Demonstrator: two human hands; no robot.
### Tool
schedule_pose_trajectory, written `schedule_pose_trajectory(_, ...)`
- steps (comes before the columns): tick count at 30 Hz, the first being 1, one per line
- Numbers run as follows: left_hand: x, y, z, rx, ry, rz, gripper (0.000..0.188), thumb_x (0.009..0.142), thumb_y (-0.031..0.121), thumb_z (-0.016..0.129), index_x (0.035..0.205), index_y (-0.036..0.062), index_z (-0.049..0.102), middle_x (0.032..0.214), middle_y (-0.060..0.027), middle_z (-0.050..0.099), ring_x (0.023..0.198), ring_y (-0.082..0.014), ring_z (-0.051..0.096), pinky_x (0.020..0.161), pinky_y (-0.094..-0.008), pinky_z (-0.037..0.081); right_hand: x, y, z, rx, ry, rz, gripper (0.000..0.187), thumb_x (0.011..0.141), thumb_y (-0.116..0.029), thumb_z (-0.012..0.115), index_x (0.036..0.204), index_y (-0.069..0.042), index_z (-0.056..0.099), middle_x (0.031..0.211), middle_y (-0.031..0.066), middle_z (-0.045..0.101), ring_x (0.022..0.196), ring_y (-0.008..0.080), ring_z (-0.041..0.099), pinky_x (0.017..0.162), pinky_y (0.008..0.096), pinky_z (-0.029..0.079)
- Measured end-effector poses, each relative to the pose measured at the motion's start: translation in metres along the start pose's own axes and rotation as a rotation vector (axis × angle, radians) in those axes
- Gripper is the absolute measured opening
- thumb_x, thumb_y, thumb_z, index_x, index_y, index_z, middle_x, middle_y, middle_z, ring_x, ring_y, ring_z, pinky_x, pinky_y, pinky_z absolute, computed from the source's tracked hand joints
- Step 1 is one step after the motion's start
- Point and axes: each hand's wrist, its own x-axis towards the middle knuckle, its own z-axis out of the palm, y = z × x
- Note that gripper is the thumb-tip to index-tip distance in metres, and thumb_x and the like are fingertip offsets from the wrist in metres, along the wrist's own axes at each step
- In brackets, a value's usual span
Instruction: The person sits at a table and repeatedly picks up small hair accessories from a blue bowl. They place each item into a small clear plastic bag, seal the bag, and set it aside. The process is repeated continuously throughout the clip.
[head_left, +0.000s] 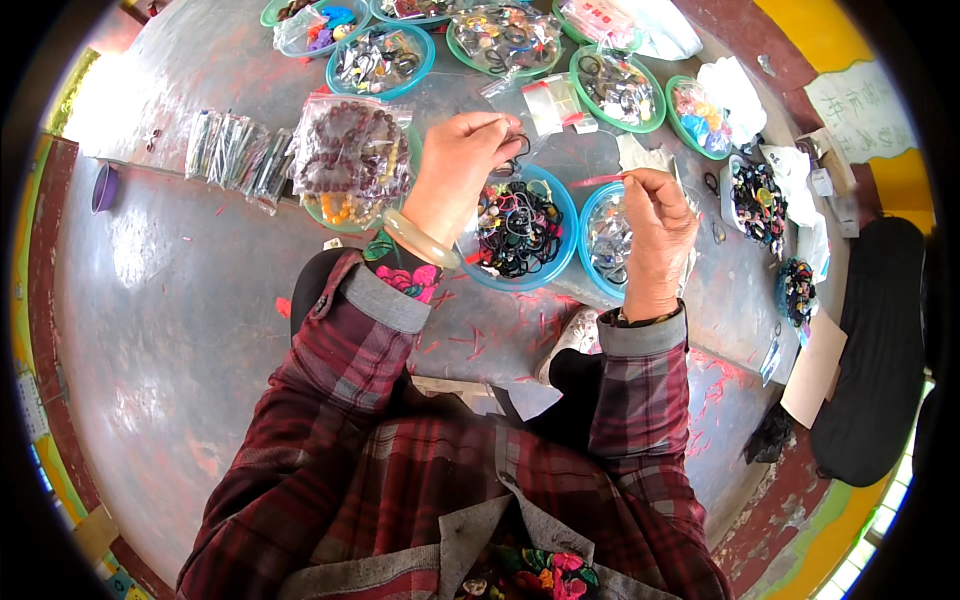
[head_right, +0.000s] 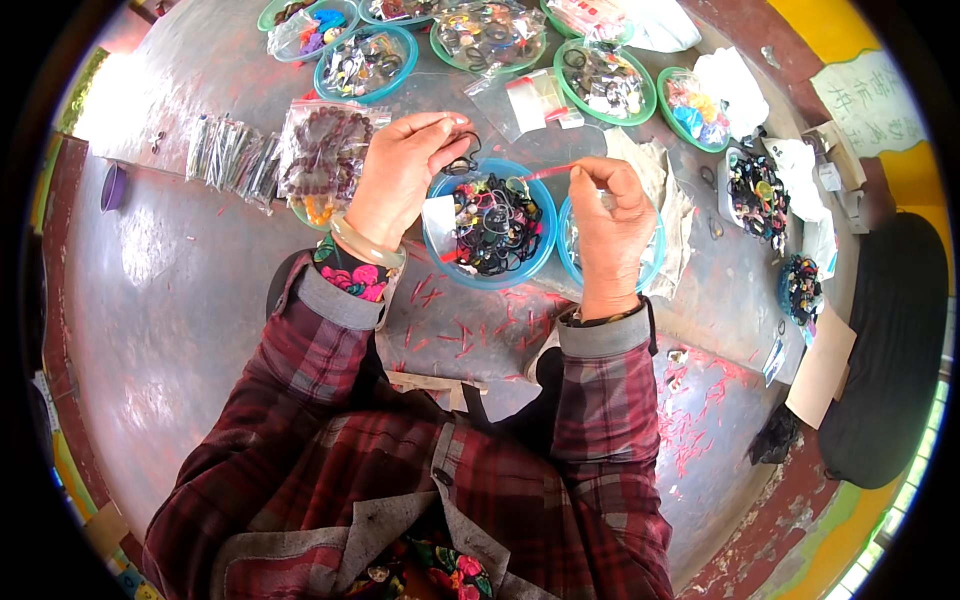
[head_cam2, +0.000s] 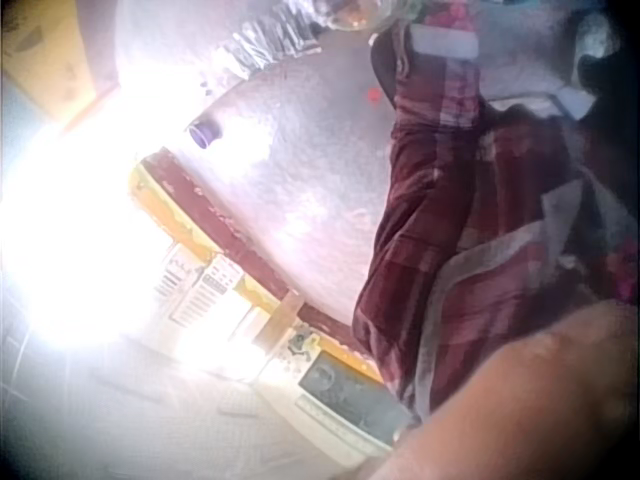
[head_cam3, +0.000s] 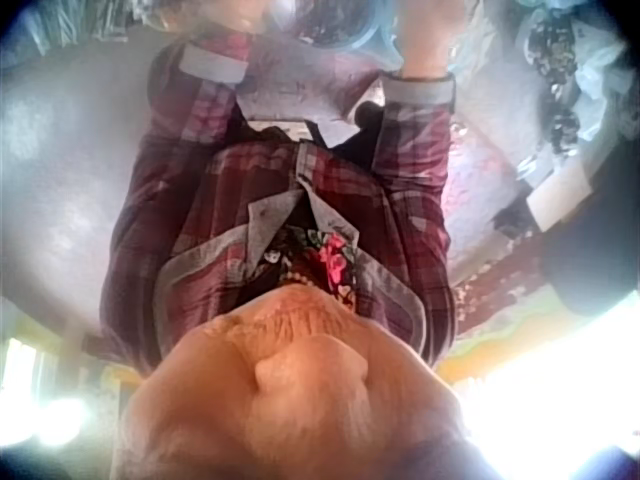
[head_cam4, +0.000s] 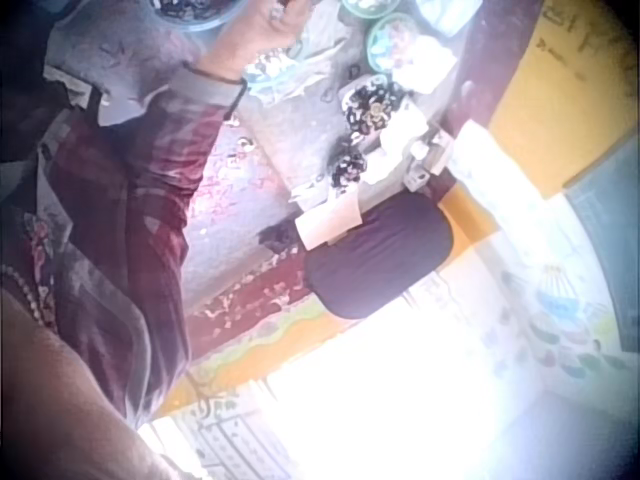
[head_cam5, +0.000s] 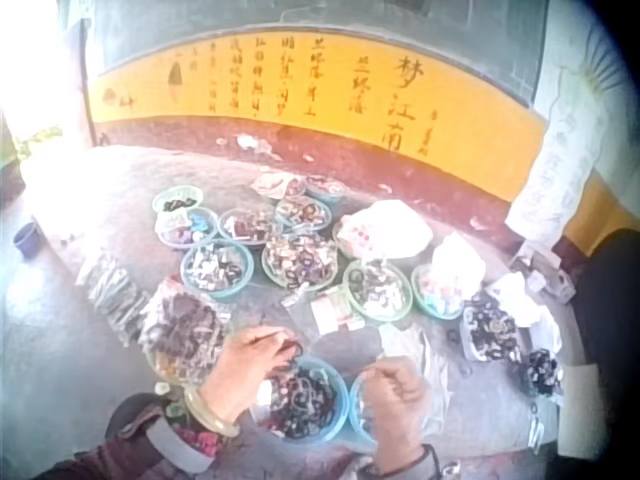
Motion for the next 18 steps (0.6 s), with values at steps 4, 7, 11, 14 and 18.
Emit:
schedule_pose_trajectory(4, 0.000, -0.002, -0.002, 0.017, -0.036, -0.002, 0.022, 0.089, 0.007, 0.049, 0.100, -0.0113, 0.054, 0.100, -0.0179, 0.058, 0.093, -0.0237, 0.059, 0.087, -0.0315, 0.049, 0.013, -0.010, -0.029, -0.211, -0.138, -0.010, 0.007, 0.073, 0.000, 0.063, 0.080, -0.001, 0.063, 0.075, 0.0019, 0.060, 0.066, 0.0071, 0.053, 0.062, 0.0212, 0.042)
schedule_pose_trajectory(7, -0.002, -0.001, 0.000, 0.015, -0.046, -0.019, 0.022, 0.089, 0.007, 0.049, 0.100, -0.0114, 0.054, 0.100, -0.0177, 0.058, 0.093, -0.0237, 0.059, 0.086, -0.0307, 0.049, 0.021, 0.009, -0.071, -0.404, -0.209, 0.110, 0.008, 0.073, -0.004, 0.063, 0.079, 0.000, 0.064, 0.073, 0.0021, 0.060, 0.064, 0.0060, 0.053, 0.060, 0.0210, 0.042)
schedule_pose_trajectory(11, -0.001, 0.001, -0.002, 0.011, -0.086, -0.013, 0.021, 0.089, 0.007, 0.049, 0.099, -0.0104, 0.055, 0.099, -0.0173, 0.059, 0.092, -0.0234, 0.059, 0.085, -0.0292, 0.049, 0.020, 0.049, -0.132, -0.642, -0.237, 0.219, 0.013, 0.072, -0.010, 0.062, 0.077, 0.001, 0.065, 0.066, 0.0044, 0.061, 0.061, 0.0072, 0.053, 0.057, 0.0229, 0.042)
schedule_pose_trajectory(14, -0.001, 0.001, -0.007, -0.006, -0.074, -0.005, 0.020, 0.088, 0.006, 0.050, 0.100, -0.0099, 0.055, 0.100, -0.0175, 0.059, 0.092, -0.0235, 0.060, 0.085, -0.0298, 0.049, 0.011, 0.083, -0.174, -0.802, -0.276, 0.358, 0.016, 0.068, -0.015, 0.064, 0.076, -0.001, 0.066, 0.065, 0.0070, 0.062, 0.060, 0.0112, 0.057, 0.057, 0.0269, 0.044)
schedule_pose_trajectory(18, 0.001, -0.002, 0.005, -0.010, -0.108, -0.034, 0.021, 0.088, 0.006, 0.050, 0.100, -0.0099, 0.055, 0.100, -0.0176, 0.059, 0.093, -0.0236, 0.059, 0.086, -0.0297, 0.049, -0.024, 0.197, -0.288, -1.043, -0.420, 0.512, 0.019, 0.073, -0.020, 0.062, 0.074, -0.001, 0.067, 0.063, 0.0047, 0.063, 0.059, 0.0121, 0.057, 0.057, 0.0268, 0.044)
